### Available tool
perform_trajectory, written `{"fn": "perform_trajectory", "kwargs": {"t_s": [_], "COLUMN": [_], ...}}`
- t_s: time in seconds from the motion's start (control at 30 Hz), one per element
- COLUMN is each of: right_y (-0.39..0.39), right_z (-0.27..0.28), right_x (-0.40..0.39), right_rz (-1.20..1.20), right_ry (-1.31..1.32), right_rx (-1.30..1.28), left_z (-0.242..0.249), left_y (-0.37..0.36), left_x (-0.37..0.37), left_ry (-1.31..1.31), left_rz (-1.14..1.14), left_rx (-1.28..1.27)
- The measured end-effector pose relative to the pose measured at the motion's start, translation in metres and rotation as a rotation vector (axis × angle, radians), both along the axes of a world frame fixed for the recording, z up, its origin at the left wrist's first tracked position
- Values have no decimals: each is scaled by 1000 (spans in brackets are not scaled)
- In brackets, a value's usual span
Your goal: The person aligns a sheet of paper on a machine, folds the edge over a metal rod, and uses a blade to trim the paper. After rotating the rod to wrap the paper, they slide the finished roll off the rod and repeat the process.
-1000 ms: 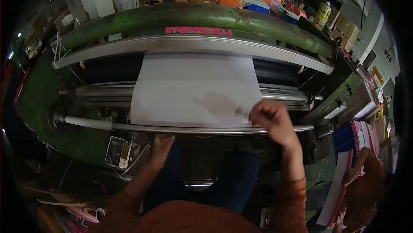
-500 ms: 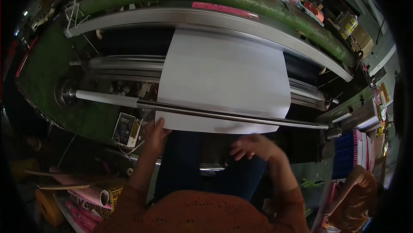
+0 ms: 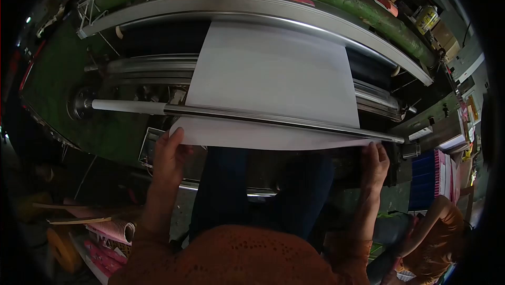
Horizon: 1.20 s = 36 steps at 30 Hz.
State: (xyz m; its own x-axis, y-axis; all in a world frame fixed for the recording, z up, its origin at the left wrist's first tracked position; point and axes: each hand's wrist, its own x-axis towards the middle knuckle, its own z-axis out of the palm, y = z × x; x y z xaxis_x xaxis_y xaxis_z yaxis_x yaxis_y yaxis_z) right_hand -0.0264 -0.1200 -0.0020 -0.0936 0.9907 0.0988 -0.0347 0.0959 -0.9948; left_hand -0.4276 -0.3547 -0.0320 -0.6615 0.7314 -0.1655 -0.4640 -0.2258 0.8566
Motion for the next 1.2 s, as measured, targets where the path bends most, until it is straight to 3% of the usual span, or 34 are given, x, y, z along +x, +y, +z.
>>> {"fn": "perform_trajectory", "kwargs": {"t_s": [0.13, 0.2, 0.33, 0.4, 0.47, 0.53, 0.6, 0.7, 0.77, 0.93, 1.2], "right_y": [-29, -16, 35, 66, 89, 99, 99, 79, 52, -16, -12], "right_z": [67, 68, 77, 69, 61, 57, 50, 36, 26, 4, -22], "right_x": [-48, -50, -78, -85, -90, -91, -92, -102, -116, -159, -173], "right_rz": [-34, 46, 104, 195, 333, 388, 432, 291, 37, 97, 31], "right_ry": [-632, -1001, -1035, -1027, -1011, -1023, -1035, -1167, -1085, -950, -932], "right_rx": [685, 962, 933, 871, 749, 724, 695, 765, 886, 988, 1042], "left_z": [27, 29, 33, 34, 27, 24, 7, -8, -10, -4, -9], "left_y": [15, 22, 33, 45, 61, 90, 114, 133, 137, 138, 149], "left_x": [1, -4, -4, 18, 35, 58, 68, 70, 70, 69, 68], "left_ry": [-23, -45, -94, 475, 1342, 1781, 1858, 1987, 2034, 2093, 2161], "left_rz": [80, 68, 131, 228, 90, 79, 69, 93, 122, 73, 191], "left_rx": [-1, 42, 102, 98, 24, 49, 28, -1, -21, -95, -104]}}
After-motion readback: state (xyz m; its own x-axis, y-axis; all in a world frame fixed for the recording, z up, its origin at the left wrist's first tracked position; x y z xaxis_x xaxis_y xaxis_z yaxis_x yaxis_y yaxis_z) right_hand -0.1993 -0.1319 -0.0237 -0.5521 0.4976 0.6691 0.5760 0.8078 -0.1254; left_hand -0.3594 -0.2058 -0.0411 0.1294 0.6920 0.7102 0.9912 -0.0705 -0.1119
